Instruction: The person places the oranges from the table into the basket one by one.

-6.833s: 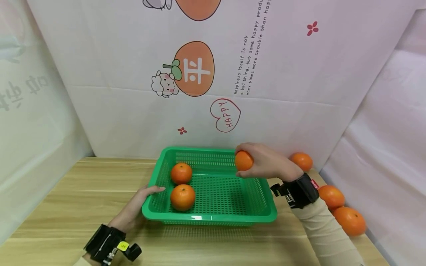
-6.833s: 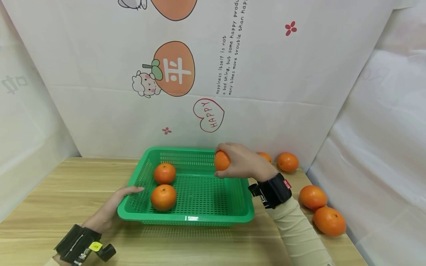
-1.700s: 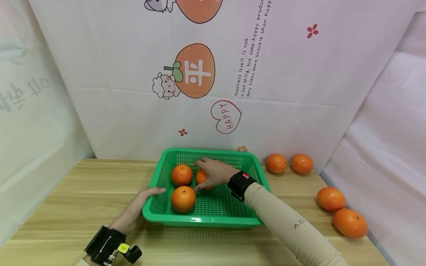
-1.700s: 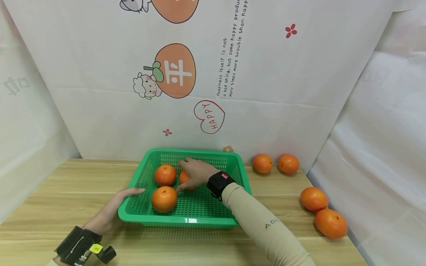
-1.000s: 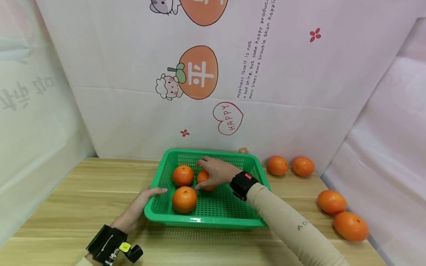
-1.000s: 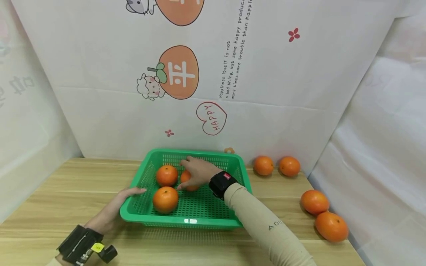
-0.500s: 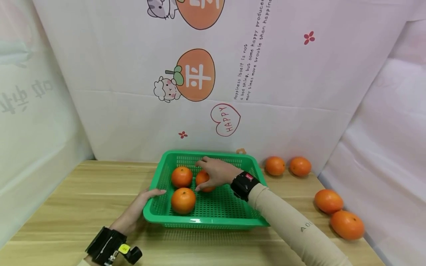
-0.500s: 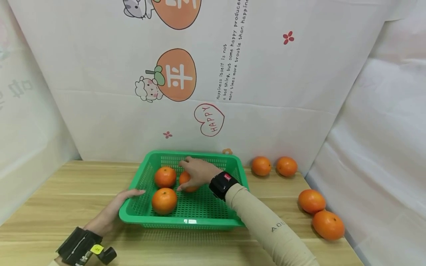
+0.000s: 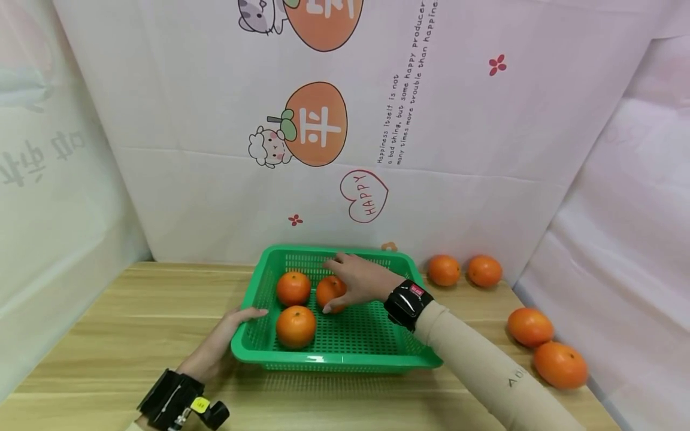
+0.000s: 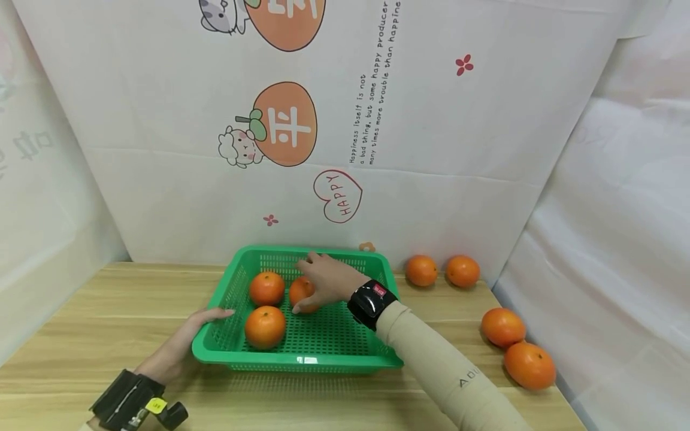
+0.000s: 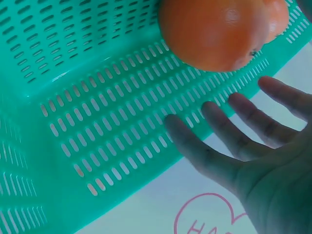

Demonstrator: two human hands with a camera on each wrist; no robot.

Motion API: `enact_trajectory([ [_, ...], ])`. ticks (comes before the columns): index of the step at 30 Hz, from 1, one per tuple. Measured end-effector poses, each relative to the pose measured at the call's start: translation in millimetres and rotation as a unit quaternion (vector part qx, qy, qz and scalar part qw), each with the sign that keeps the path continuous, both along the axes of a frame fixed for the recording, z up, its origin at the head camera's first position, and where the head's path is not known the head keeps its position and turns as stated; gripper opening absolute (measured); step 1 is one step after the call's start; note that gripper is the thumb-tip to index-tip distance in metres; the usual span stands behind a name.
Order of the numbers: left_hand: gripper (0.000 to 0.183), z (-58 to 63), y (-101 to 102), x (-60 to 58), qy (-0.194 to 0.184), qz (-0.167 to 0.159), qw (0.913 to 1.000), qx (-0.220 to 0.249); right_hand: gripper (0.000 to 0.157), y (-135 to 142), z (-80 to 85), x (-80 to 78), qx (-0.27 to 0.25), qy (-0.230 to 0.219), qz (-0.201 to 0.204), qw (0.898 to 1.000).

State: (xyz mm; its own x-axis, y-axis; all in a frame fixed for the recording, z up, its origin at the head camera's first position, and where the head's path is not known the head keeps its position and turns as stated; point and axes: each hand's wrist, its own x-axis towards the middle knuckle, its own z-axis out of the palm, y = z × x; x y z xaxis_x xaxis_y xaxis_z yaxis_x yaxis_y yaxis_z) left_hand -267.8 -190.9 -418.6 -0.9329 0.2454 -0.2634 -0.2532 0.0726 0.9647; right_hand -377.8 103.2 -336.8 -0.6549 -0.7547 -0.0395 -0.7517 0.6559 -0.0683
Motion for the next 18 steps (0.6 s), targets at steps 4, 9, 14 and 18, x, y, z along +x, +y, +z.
enact_trajectory([
  [4, 0.083, -1.1, -1, 0.8, 0.002, 0.003, 1.0, 0.006, 0.093, 7, 0.8, 5.1, 0.013, 0.005, -0.007, 1.0],
  [9, 0.083, -5.4, -2, -1.2, -0.001, 0.007, 0.9998, 0.017, 0.089, 18, 1.1, 11.4, 0.023, 0.01, -0.011, 1.0],
  [14, 0.089, -25.9, -10, -15.4, -0.009, 0.0, 0.9996, 0.025, 0.087, 30, 2.7, 21.9, 0.04, 0.005, -0.029, 0.999],
  [18, 0.092, -24.4, -10, -14.3, 0.007, -0.015, 0.9996, 0.025, 0.088, 36, 11.0, 30.2, 0.036, -0.004, -0.043, 0.998],
])
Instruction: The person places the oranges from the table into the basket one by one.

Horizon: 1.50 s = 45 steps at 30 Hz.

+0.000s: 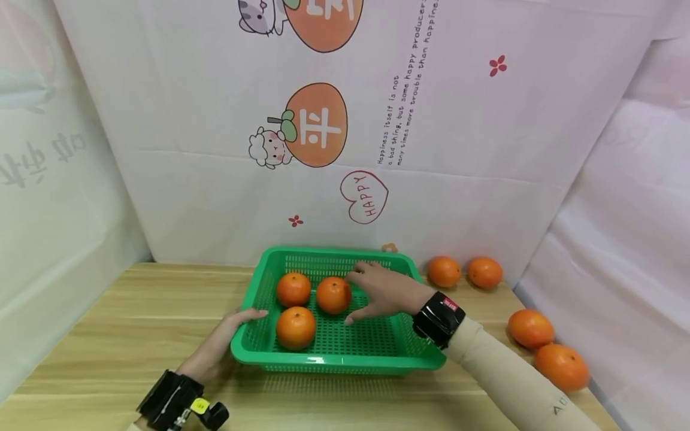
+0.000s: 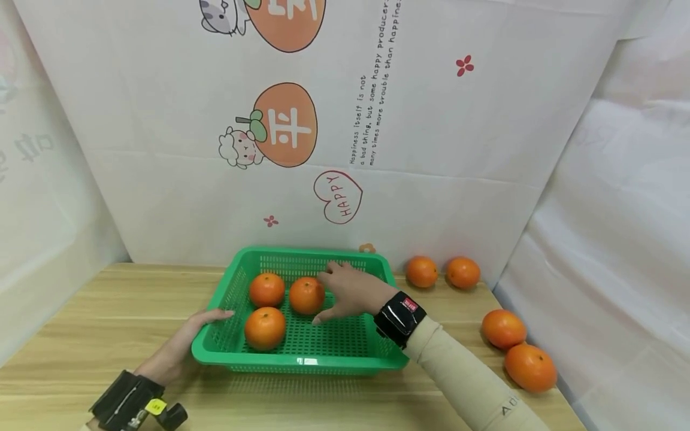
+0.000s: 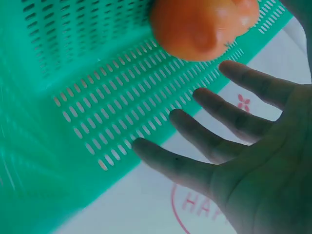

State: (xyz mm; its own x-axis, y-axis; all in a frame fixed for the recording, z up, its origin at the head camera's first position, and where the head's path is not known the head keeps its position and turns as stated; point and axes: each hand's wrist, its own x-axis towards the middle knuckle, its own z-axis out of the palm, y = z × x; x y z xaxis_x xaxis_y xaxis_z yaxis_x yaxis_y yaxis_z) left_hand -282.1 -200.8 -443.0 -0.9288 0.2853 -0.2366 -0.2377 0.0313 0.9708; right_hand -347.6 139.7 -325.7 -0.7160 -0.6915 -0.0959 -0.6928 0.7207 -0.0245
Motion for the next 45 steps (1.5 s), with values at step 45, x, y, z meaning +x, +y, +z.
enact_trajectory([
  [45, 0.085, 22.2, 9, 12.5, -0.005, 0.012, 0.9998, -0.017, 0.11, 130, 24.4, 50.0, -0.124, 0.1, -0.076, 0.984],
])
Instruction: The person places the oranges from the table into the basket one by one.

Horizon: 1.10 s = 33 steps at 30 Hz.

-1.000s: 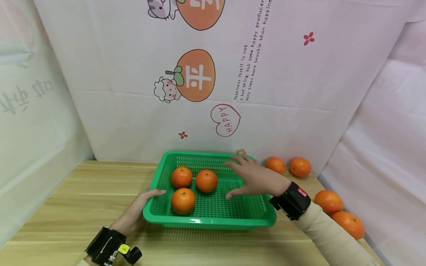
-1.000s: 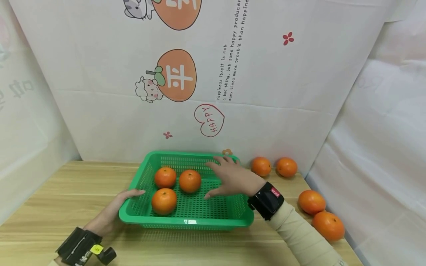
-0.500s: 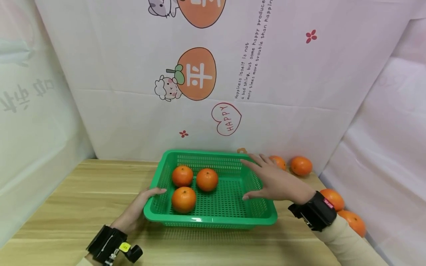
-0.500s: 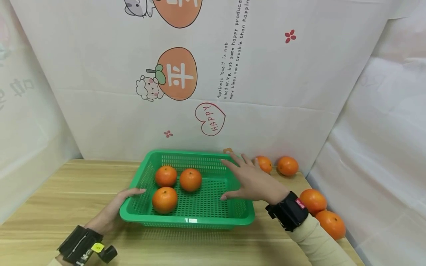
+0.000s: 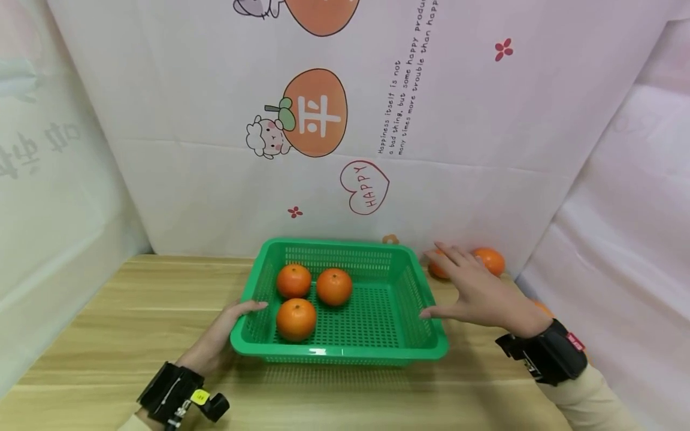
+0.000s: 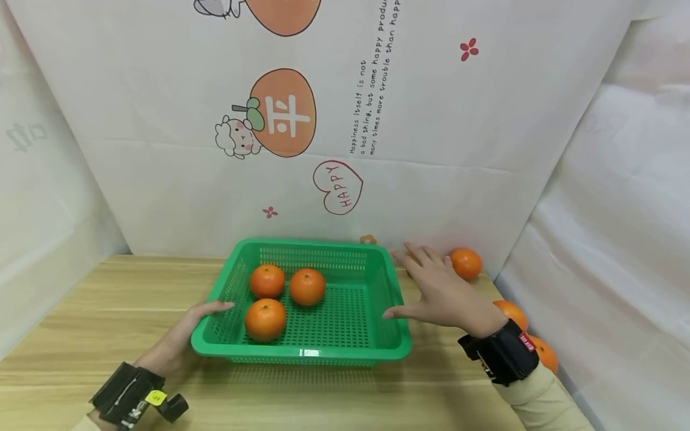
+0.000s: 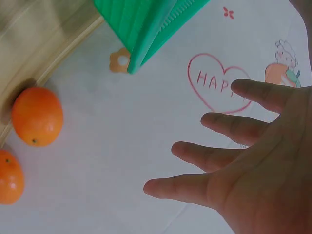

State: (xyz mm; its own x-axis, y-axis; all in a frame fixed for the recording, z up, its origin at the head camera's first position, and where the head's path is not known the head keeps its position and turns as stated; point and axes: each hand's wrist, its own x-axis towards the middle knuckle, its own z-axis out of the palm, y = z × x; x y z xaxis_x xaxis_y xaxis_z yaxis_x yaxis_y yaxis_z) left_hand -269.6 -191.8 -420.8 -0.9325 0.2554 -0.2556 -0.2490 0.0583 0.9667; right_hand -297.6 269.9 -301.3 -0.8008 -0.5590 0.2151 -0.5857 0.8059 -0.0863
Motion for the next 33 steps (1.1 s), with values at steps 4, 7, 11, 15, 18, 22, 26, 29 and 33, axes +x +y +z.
enact_trajectory([
  [4, 0.084, 1.4, 1, 1.6, -0.005, 0.009, 0.9999, 0.002, 0.11, 10, 1.6, 0.9, -0.004, 0.01, 0.002, 1.0],
  [7, 0.084, 0.7, 1, 1.9, -0.005, 0.009, 0.9999, 0.002, 0.111, 18, -0.5, 2.7, -0.011, 0.013, -0.004, 1.0],
  [11, 0.085, -4.4, -2, -3.2, -0.003, -0.003, 1.0, -0.006, 0.113, 33, -5.9, 7.0, -0.026, -0.003, -0.027, 0.999],
  [15, 0.085, -2.7, 0, -2.7, -0.004, -0.001, 1.0, -0.009, 0.111, 48, -11.2, 11.0, -0.036, -0.001, -0.032, 0.999],
  [18, 0.083, 0.4, 3, 0.3, -0.006, 0.006, 1.0, -0.004, 0.107, 58, -15.9, 13.6, -0.048, 0.009, -0.024, 0.999],
  [22, 0.082, 2.8, 3, 1.5, -0.007, 0.006, 1.0, -0.001, 0.105, 72, -23.5, 16.6, -0.058, -0.004, -0.037, 0.998],
  [26, 0.083, 4.0, 2, 1.5, -0.005, 0.009, 0.9999, -0.002, 0.109, 87, -30.9, 18.2, -0.056, -0.022, -0.067, 0.996],
  [29, 0.084, 3.3, 1, 1.2, -0.005, 0.008, 0.9999, -0.004, 0.111, 97, -34.8, 19.9, -0.057, -0.024, -0.085, 0.994],
  [33, 0.083, 3.2, 1, 1.3, -0.003, 0.011, 0.9999, -0.011, 0.113, 110, -40.0, 22.2, -0.065, -0.024, -0.098, 0.993],
])
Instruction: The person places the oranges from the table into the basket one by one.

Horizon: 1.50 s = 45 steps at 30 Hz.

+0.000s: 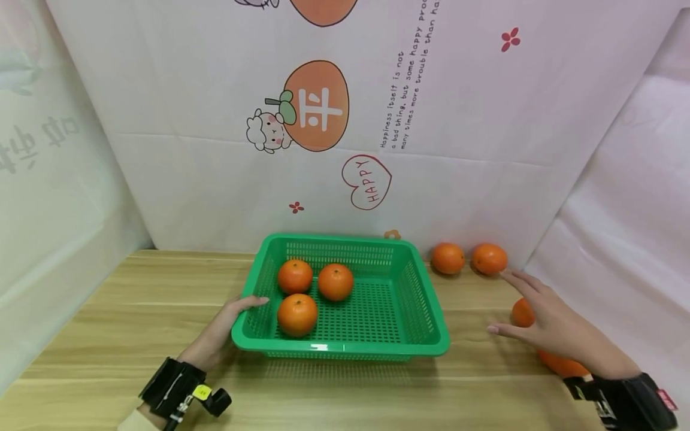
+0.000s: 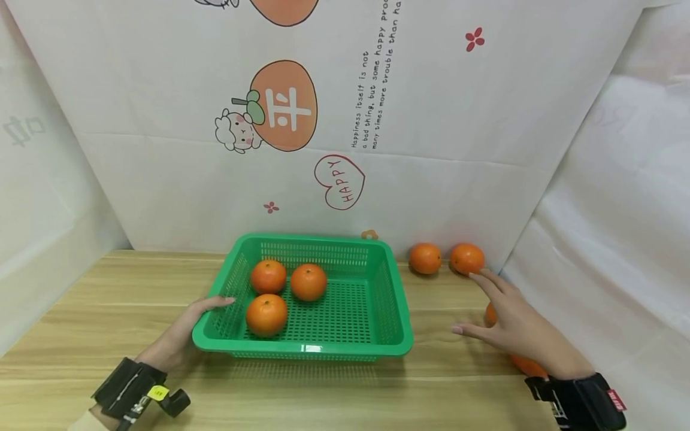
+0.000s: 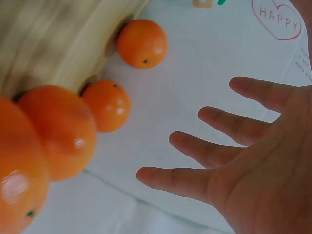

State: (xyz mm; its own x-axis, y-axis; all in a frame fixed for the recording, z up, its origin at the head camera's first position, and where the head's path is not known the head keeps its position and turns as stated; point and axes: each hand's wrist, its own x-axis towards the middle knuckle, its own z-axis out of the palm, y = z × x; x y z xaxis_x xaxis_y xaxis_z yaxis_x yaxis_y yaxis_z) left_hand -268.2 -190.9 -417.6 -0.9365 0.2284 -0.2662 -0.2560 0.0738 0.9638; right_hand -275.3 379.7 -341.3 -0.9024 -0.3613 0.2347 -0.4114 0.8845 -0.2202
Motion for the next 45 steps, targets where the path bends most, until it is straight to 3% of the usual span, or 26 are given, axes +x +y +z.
enact_trajectory([
  [9, 0.084, 0.9, 0, 0.0, 0.005, 0.003, 1.0, -0.005, 0.108, 26, -14.2, 8.0, -0.009, 0.026, -0.013, 1.0],
  [22, 0.083, -1.2, -2, 0.7, 0.007, 0.0, 1.0, -0.004, 0.101, 47, -28.7, 20.5, -0.02, 0.015, -0.041, 0.999],
  [37, 0.082, -1.3, -2, 0.2, 0.004, -0.005, 1.0, 0.002, 0.099, 65, -47.4, 35.3, -0.015, -0.055, -0.081, 0.995],
  [45, 0.082, 0.1, -3, -0.2, 0.005, -0.008, 1.0, -0.003, 0.099, 69, -54.8, 38.0, -0.019, -0.057, -0.086, 0.994],
])
